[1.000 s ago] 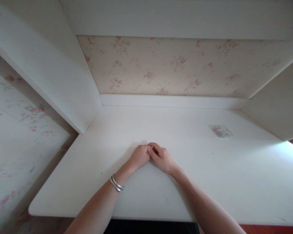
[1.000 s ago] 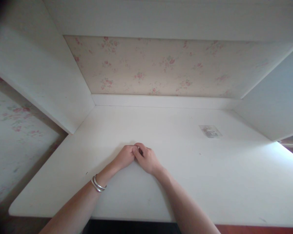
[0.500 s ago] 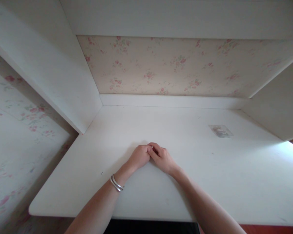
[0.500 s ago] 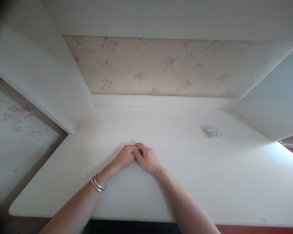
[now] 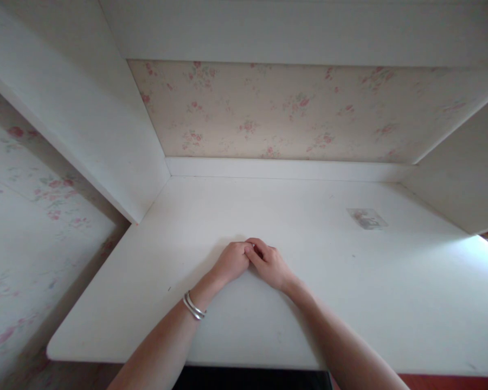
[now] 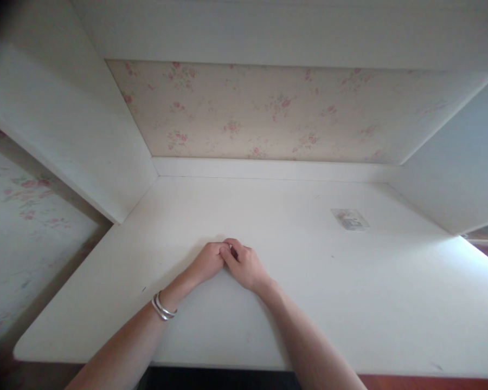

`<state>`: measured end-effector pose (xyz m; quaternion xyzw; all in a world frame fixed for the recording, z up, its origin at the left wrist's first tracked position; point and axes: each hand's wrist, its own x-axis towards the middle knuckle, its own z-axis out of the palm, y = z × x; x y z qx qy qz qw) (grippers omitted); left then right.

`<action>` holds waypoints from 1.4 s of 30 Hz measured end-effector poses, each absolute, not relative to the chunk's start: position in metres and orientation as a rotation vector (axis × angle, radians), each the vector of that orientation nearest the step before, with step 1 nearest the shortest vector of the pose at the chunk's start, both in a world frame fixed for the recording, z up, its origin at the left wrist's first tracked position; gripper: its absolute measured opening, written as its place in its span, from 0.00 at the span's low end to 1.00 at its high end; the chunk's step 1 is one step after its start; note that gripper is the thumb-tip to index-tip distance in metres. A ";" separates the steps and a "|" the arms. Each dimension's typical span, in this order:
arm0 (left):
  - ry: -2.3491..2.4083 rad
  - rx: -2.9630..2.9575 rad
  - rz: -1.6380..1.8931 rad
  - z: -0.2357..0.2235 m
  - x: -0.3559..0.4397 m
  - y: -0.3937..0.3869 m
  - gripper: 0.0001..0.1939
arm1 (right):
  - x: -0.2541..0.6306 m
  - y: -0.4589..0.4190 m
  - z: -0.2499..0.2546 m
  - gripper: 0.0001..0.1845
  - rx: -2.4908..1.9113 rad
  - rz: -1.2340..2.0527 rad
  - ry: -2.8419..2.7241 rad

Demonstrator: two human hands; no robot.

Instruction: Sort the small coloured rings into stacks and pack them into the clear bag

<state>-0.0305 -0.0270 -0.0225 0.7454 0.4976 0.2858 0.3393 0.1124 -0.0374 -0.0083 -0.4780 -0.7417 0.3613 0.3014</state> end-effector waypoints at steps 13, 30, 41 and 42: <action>1.289 1.930 0.748 -0.023 -0.031 -0.027 0.16 | 0.113 -0.038 -0.008 0.17 -1.276 0.980 -1.968; 1.276 1.772 0.756 -0.027 -0.033 -0.021 0.13 | 0.186 0.012 -0.006 0.20 -1.411 0.806 -1.926; 1.279 1.734 0.764 -0.025 -0.034 -0.024 0.12 | 0.393 0.064 0.000 0.45 -2.544 -0.044 -1.561; 1.279 1.727 0.759 -0.024 -0.034 -0.024 0.13 | 0.401 0.063 -0.004 0.46 -2.578 0.021 -1.521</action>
